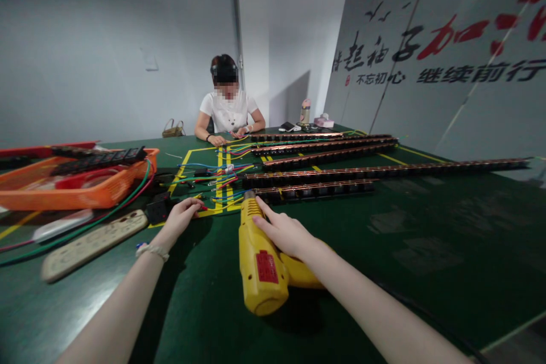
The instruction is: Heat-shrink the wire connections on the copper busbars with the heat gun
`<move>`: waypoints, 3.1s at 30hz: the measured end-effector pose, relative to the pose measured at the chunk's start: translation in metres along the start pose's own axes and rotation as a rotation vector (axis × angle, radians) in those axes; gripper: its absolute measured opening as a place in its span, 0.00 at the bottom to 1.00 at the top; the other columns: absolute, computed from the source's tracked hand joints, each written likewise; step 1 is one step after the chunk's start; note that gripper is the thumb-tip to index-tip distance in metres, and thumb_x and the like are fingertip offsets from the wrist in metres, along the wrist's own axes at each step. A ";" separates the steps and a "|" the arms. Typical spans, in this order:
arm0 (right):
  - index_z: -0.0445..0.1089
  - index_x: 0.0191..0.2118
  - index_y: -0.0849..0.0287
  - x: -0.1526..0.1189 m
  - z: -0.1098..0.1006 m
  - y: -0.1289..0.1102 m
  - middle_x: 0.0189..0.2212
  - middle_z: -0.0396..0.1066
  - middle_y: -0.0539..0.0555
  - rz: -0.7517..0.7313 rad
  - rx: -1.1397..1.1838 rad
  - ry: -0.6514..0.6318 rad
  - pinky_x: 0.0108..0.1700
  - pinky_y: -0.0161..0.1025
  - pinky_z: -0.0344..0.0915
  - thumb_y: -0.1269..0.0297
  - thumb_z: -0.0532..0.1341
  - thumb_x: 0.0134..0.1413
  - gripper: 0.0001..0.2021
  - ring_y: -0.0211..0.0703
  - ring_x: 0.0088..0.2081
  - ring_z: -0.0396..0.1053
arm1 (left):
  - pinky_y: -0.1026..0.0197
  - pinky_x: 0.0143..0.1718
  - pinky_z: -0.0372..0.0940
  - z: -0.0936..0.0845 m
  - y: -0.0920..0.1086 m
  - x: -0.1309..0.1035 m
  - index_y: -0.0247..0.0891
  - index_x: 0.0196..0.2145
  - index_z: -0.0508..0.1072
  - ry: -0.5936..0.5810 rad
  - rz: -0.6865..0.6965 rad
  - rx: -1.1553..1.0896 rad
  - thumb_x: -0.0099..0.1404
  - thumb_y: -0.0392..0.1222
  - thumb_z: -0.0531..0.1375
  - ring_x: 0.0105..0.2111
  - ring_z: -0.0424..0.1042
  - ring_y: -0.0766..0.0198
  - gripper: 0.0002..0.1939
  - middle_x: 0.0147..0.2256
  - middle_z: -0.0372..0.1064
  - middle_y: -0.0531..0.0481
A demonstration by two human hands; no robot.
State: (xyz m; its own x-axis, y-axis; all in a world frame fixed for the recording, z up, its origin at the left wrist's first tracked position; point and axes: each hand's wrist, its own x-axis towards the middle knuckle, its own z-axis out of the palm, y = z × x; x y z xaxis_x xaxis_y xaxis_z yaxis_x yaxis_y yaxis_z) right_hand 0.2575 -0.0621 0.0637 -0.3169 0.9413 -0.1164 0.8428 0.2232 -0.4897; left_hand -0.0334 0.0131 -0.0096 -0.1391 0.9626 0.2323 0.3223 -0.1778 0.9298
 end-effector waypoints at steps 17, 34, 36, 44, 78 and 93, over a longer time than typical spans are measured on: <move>0.33 0.65 0.49 -0.001 0.003 -0.005 0.46 0.68 0.61 -0.025 -0.034 -0.023 0.46 0.49 0.57 0.41 0.33 0.58 0.32 0.55 0.44 0.67 | 0.64 0.27 0.61 0.000 -0.001 0.000 0.34 0.30 0.72 0.010 -0.008 -0.035 0.49 0.50 0.58 0.24 0.65 0.66 0.16 0.26 0.69 0.49; 0.34 0.65 0.52 0.013 0.030 -0.049 0.49 0.66 0.64 -0.184 -0.059 -0.127 0.47 0.49 0.56 0.40 0.33 0.58 0.34 0.58 0.50 0.63 | 0.63 0.29 0.63 0.000 0.013 -0.006 0.33 0.31 0.73 0.036 0.005 -0.067 0.48 0.52 0.60 0.25 0.67 0.66 0.19 0.29 0.71 0.48; 0.34 0.65 0.52 0.016 0.033 -0.054 0.49 0.66 0.63 -0.215 -0.066 -0.123 0.47 0.49 0.56 0.40 0.33 0.58 0.34 0.58 0.50 0.63 | 0.63 0.29 0.63 0.000 0.015 -0.007 0.32 0.31 0.73 0.037 -0.005 -0.077 0.47 0.52 0.60 0.26 0.67 0.65 0.20 0.28 0.70 0.48; 0.36 0.65 0.52 0.021 0.038 -0.066 0.49 0.66 0.63 -0.260 -0.054 -0.116 0.47 0.50 0.56 0.40 0.34 0.58 0.34 0.59 0.50 0.63 | 0.62 0.29 0.63 0.000 0.011 -0.004 0.33 0.29 0.72 0.040 -0.004 -0.091 0.45 0.53 0.61 0.26 0.67 0.64 0.20 0.27 0.70 0.48; 0.36 0.64 0.44 0.003 0.008 0.001 0.54 0.62 0.59 -0.005 0.068 0.002 0.48 0.51 0.57 0.38 0.38 0.57 0.32 0.58 0.50 0.64 | 0.64 0.27 0.62 -0.001 0.005 -0.003 0.33 0.31 0.74 0.014 0.001 -0.007 0.49 0.51 0.59 0.24 0.66 0.66 0.18 0.24 0.68 0.51; 0.38 0.64 0.45 0.011 0.009 0.009 0.57 0.59 0.56 0.030 0.093 0.011 0.51 0.51 0.56 0.39 0.38 0.57 0.32 0.57 0.53 0.61 | 0.63 0.27 0.62 -0.001 0.005 -0.002 0.33 0.30 0.73 0.020 -0.002 -0.022 0.49 0.50 0.59 0.25 0.66 0.65 0.17 0.27 0.70 0.49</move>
State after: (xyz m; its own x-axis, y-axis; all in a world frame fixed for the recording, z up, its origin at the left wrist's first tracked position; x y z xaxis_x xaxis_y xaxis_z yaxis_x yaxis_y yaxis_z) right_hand 0.2579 -0.0523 0.0500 -0.2868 0.9501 -0.1228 0.8075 0.1708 -0.5646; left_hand -0.0321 0.0103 -0.0057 -0.1588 0.9587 0.2360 0.3017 -0.1805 0.9362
